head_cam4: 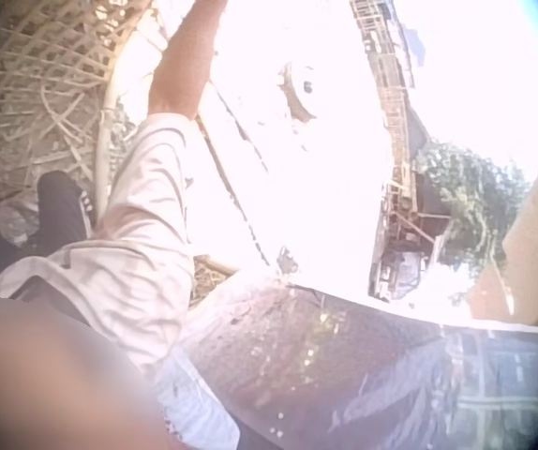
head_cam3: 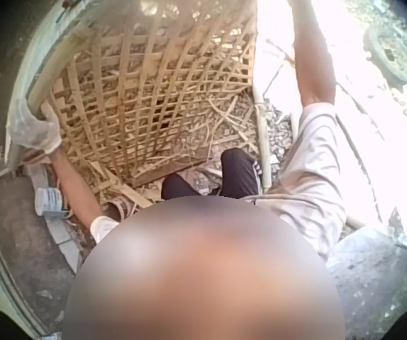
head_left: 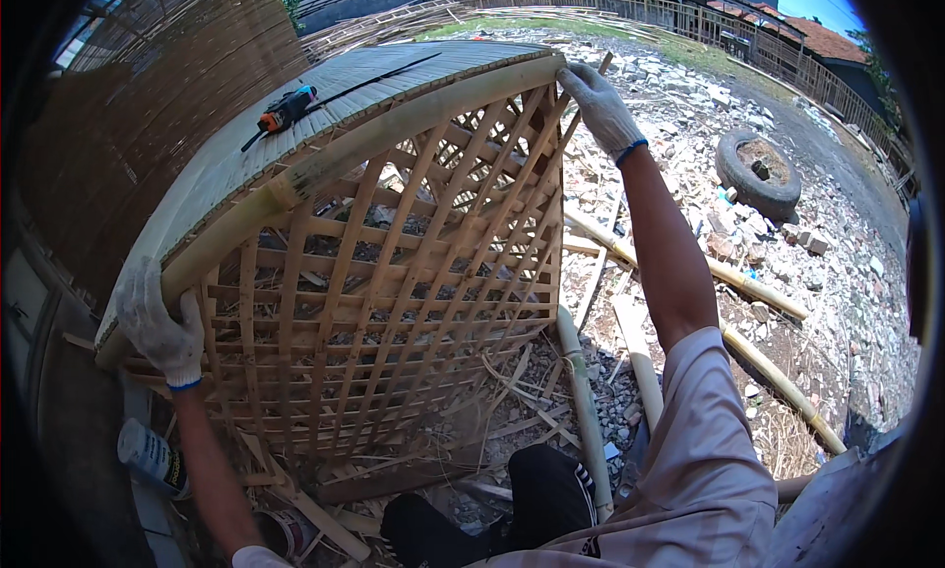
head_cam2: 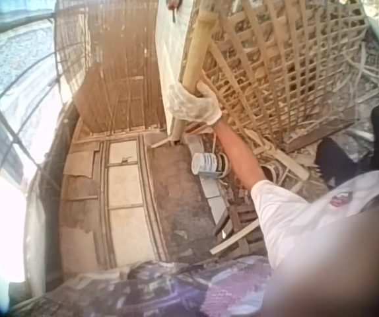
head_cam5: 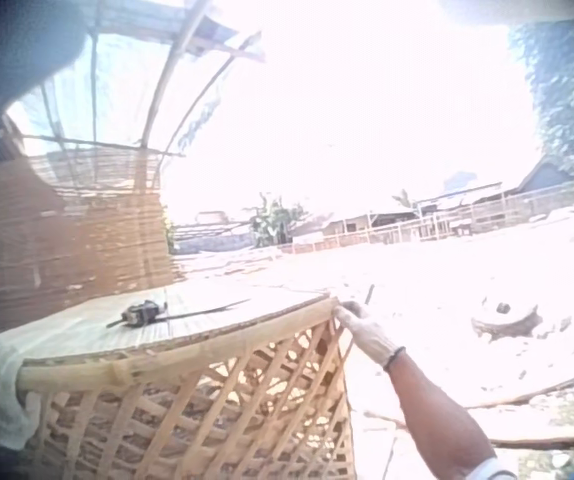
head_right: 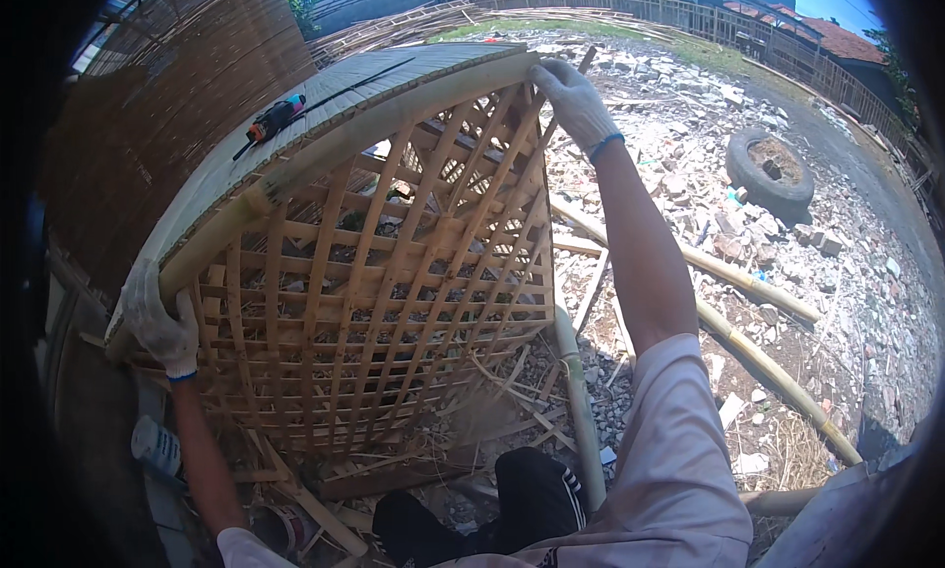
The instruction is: Trimming bamboo strips with a machete and assembling them into a lattice frame structure.
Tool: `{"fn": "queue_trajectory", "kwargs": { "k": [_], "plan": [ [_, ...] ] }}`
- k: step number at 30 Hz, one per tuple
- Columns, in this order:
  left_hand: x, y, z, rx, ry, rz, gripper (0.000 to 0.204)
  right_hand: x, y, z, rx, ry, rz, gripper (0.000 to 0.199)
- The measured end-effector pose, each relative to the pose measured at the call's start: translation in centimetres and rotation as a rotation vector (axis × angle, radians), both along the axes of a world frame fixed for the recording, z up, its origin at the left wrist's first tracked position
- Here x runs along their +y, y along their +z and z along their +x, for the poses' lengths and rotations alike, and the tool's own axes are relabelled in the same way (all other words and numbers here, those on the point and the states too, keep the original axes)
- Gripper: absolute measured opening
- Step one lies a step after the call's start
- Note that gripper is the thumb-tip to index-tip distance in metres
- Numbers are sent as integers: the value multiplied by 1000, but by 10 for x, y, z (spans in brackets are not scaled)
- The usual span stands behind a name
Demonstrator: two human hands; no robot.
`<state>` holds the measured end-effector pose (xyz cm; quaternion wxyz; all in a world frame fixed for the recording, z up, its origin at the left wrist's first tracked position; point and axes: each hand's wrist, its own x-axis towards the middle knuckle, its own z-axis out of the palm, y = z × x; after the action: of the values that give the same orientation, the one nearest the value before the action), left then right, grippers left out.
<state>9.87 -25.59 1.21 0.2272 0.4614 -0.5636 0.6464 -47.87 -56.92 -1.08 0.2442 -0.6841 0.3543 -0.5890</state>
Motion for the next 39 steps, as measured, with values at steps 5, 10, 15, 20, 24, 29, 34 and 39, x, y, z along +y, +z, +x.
{"fn": "queue_trajectory", "kwargs": {
  "k": [5, 10, 15, 20, 24, 29, 34, 39],
  "plan": [
    [-1, -3, 1, -1, -9, -7, 52, 4, -1, 6, -2, -57, -10, 63],
    [-3, -4, 2, -4, -3, -32, 52, -10, -21, 26, -240, -68, -73, 56],
    [0, -4, 3, 66, 76, -49, 54, 9, -7, 39, -318, -123, -49, 55],
    [0, -5, -1, 148, 26, -28, 54, 10, -11, 47, -435, -156, -51, 54],
    [2, -7, -3, 187, 34, -19, 55, 8, -8, 51, -469, -193, -38, 51],
    [-1, -4, -6, 219, 4, -22, 57, 3, -6, 52, -565, -187, -1, 56],
    [0, -6, -1, 235, 50, -15, 54, 4, -8, 58, -526, -191, -11, 53],
    [1, -5, -7, 205, 25, -45, 55, 3, -13, 62, -672, -138, -31, 49]
  ]
}}
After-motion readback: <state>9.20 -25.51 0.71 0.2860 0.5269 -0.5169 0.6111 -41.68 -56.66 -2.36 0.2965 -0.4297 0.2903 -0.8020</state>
